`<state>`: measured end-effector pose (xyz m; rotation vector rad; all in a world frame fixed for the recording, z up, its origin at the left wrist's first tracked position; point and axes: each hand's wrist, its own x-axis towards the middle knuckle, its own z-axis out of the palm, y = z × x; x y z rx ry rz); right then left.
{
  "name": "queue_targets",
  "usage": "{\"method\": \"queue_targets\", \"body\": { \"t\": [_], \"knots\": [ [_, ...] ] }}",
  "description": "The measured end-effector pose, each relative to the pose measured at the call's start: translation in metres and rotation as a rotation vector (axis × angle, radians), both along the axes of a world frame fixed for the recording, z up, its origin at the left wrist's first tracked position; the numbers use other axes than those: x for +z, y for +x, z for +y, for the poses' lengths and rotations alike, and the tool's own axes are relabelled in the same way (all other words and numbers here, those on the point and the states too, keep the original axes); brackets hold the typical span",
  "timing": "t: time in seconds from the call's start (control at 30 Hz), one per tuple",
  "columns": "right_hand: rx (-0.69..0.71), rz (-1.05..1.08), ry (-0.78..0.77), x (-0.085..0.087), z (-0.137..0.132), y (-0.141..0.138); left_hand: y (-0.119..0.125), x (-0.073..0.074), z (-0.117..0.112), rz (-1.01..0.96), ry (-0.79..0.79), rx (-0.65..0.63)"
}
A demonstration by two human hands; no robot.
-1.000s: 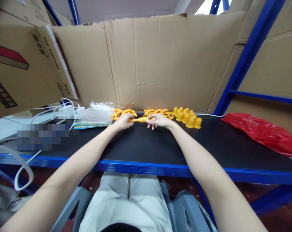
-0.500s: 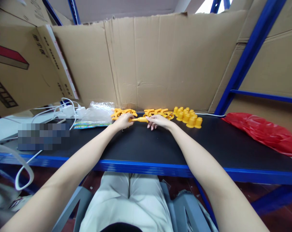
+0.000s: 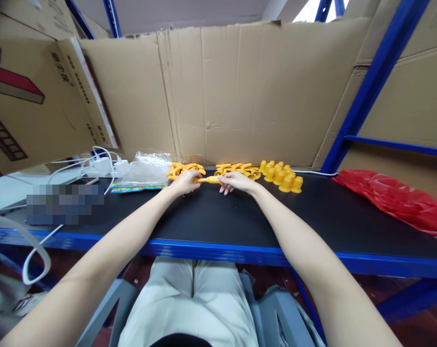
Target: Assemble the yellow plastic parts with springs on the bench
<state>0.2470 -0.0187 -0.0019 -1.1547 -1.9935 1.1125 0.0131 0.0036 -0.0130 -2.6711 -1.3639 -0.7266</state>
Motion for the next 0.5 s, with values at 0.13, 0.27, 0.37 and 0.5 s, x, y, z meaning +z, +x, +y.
{"method": "queue_targets", "body": {
  "t": [0.13, 0.27, 0.37, 0.5],
  "knots": [
    [-0.028, 0.008, -0.054, -0.001, 0.0001, -0.0029, 0.0003, 0.0002, -0.0013, 0.0, 0.013, -0.006],
    [-0.066, -0.008, -0.072, -0.0025, 0.0017, -0.0049, 0.0016, 0.0015, -0.0036, -0.004, -0.008, 0.011],
    [-0.073, -0.012, -0.065, -0.0026, 0.0019, -0.0057, 0.0022, 0.0017, -0.0041, -0.007, -0.016, 0.018],
    [-0.074, -0.003, -0.092, -0.0016, 0.0009, -0.0056, 0.0019, 0.0, -0.0014, -0.01, 0.0, 0.006]
  ]
}}
